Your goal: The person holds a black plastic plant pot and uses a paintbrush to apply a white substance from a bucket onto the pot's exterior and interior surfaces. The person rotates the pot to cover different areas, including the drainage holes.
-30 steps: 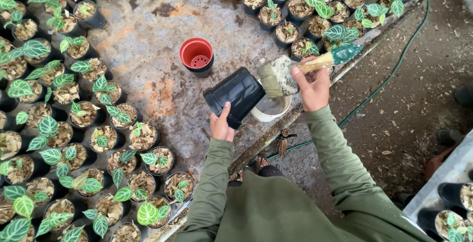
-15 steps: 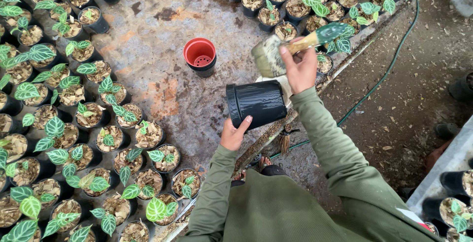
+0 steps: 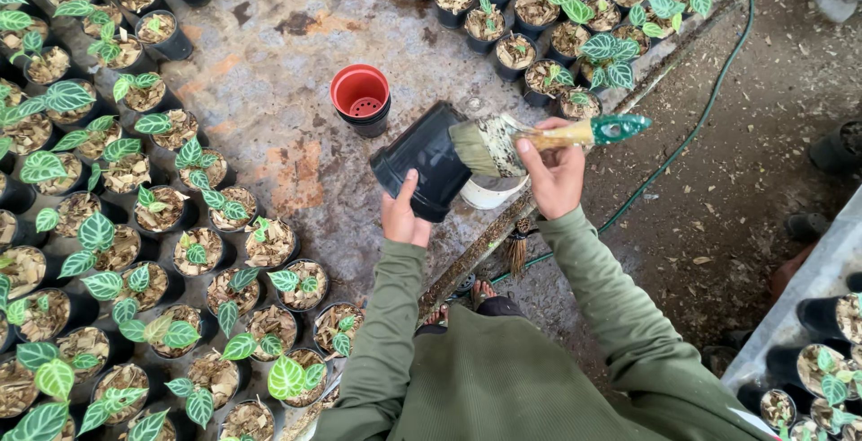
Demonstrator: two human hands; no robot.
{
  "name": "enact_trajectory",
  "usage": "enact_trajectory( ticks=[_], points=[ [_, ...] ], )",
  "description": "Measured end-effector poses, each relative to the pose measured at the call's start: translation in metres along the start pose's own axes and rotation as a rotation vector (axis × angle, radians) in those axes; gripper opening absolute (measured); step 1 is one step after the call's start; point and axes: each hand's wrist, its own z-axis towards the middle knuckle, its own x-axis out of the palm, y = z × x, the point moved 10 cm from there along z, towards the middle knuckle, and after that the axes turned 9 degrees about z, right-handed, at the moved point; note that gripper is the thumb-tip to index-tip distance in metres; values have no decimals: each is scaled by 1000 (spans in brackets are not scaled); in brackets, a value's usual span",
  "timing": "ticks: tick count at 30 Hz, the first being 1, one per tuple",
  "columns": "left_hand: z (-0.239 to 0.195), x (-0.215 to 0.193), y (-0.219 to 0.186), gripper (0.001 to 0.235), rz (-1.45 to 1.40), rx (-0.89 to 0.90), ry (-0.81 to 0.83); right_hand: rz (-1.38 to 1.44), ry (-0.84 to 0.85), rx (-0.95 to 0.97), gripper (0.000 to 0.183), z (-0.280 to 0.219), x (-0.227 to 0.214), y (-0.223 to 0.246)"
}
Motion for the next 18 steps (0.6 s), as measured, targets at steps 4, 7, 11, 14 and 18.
enact_trajectory(
  ticks=[4, 7, 11, 14, 18],
  points=[
    [-1, 2, -3, 37, -85, -56, -7, 14, -84, -5, 32, -8, -25, -3],
    [0, 0, 0, 37, -152, -114, 18, -1, -191, -46, 31, -6, -38, 5],
    [0, 0, 5, 36, -164, -138, 52, 42, -246, -156, 30, -10, -34, 18],
    [2, 5, 9, 38, -181, -186, 88, 114, -157, -140, 32, -16, -16, 11],
    [7, 13, 6, 42, -296, -251, 160, 146, -163, -69, 33, -23, -11, -4]
  ],
)
